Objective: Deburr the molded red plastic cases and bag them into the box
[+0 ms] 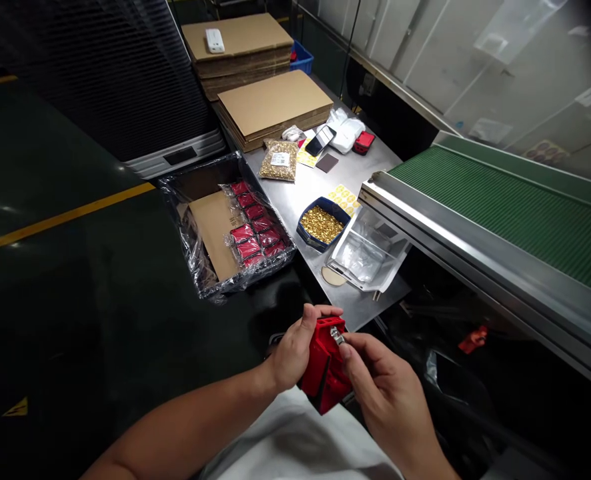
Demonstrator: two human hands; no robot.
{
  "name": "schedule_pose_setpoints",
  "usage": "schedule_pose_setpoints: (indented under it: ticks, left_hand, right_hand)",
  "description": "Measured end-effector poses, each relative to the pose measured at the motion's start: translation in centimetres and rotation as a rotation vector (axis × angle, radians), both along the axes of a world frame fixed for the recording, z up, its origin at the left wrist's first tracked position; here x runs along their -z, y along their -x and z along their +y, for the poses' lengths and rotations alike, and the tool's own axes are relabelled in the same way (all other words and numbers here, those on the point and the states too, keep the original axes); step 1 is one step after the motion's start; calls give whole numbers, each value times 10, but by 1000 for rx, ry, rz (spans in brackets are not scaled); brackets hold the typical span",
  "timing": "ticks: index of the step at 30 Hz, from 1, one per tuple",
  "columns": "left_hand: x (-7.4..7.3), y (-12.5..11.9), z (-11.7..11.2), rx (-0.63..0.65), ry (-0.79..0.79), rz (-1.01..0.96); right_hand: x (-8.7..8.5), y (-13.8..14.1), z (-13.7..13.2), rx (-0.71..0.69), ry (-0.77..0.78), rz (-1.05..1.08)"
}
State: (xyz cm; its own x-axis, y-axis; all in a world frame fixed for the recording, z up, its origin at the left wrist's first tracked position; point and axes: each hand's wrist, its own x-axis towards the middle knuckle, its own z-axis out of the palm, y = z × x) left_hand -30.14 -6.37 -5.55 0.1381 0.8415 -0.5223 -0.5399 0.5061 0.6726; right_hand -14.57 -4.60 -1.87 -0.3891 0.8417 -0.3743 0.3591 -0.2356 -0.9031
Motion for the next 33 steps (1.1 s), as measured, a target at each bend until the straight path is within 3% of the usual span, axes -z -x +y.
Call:
schedule_pose_setpoints:
  ticks: [6,26,33]
  left_hand:
    - [-3,-3,1,15,101,-112]
    - [-9,-9,-1,122,137,-82]
    - [-6,-13,-3,104,201,-217]
  right_hand:
    - [-8,-5,11,-186,-315,-182]
    - [-19,-9,15,-329,-463,-251]
    - [-23,-24,16,-384,-540,-247]
